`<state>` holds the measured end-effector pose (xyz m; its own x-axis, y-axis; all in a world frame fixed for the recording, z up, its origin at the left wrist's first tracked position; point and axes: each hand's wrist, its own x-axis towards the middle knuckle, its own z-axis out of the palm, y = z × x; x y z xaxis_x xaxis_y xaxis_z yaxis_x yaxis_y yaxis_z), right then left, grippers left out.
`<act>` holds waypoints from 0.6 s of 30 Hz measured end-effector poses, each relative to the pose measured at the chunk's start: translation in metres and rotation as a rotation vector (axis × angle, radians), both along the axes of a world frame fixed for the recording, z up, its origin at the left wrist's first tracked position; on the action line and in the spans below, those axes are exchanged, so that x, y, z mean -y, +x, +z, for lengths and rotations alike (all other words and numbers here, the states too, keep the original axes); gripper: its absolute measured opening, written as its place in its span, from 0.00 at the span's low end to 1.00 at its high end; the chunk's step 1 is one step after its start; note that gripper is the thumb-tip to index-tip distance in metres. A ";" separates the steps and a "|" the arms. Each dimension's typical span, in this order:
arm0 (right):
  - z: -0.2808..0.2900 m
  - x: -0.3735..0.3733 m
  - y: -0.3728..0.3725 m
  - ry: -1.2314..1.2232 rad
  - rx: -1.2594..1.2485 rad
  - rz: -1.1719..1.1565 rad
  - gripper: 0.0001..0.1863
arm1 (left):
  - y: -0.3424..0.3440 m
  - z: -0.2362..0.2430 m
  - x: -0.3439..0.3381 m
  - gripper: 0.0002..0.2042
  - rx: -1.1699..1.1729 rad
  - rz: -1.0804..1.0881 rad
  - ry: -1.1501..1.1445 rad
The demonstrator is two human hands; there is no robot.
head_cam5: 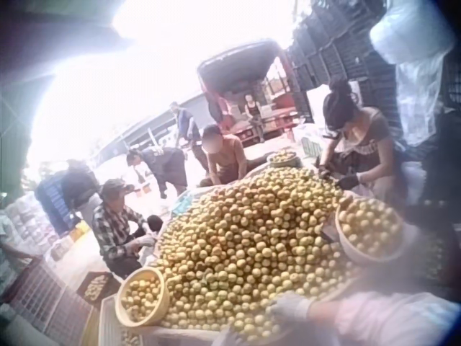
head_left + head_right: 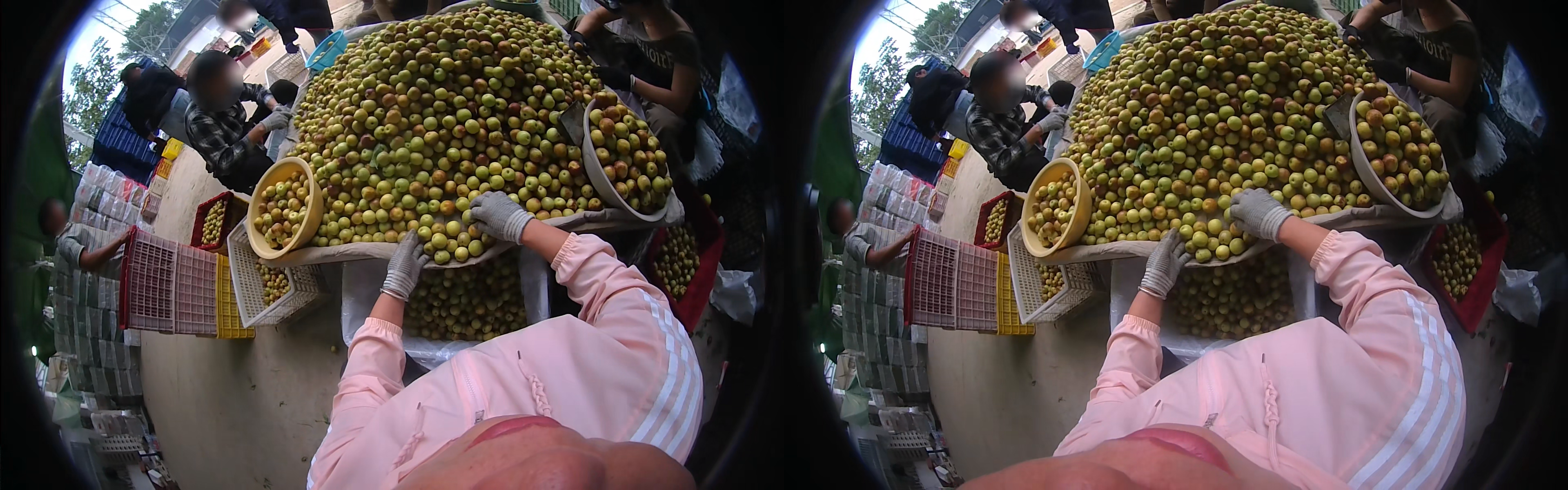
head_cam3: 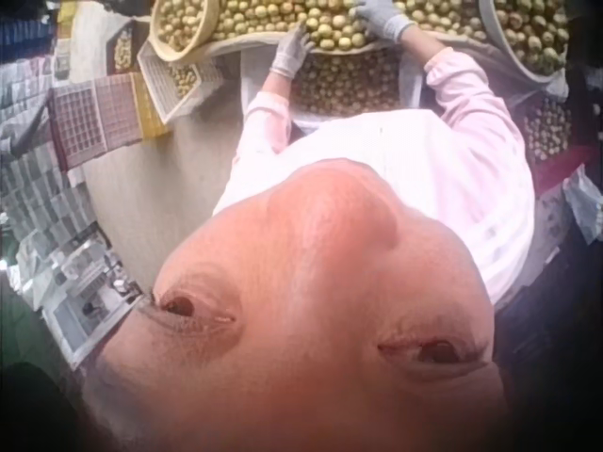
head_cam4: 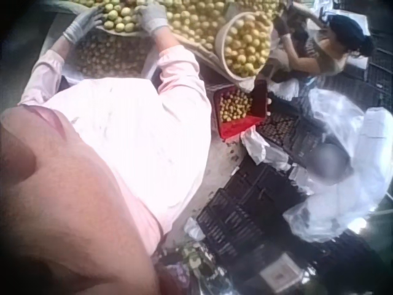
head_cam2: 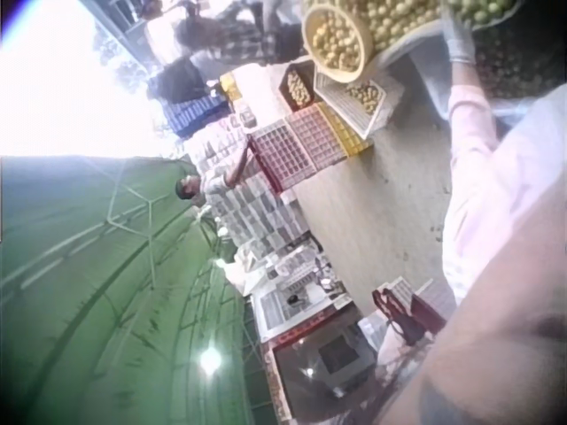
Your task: The person sorts green olives by hand, picking them from a large pile on a table and placing them into a white bin below. The person wears gloves and continues the repetitive sorting motion throughout the clip.
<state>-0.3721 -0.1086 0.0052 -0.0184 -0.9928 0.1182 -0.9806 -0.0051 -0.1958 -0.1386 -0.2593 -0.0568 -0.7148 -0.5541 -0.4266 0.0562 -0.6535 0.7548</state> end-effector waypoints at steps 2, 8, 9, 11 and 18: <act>0.000 -0.002 0.000 -0.024 0.016 0.001 0.10 | -0.001 0.004 -0.003 0.28 0.010 -0.007 -0.001; -0.008 0.003 0.000 -0.033 0.060 -0.078 0.10 | 0.000 0.007 -0.005 0.29 0.017 0.021 0.020; -0.010 0.003 0.001 -0.027 0.061 -0.066 0.11 | 0.000 0.006 -0.005 0.30 0.020 0.024 0.023; -0.013 0.002 0.003 -0.014 0.062 -0.042 0.13 | -0.001 0.003 -0.003 0.30 0.023 0.030 0.032; -0.010 0.004 0.011 0.020 0.040 0.025 0.14 | 0.001 -0.002 -0.001 0.32 -0.006 0.005 0.025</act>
<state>-0.3613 -0.1125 -0.0045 0.0018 -0.9952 0.0981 -0.9716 -0.0250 -0.2352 -0.1376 -0.2579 -0.0584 -0.7149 -0.5468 -0.4358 0.0637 -0.6717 0.7381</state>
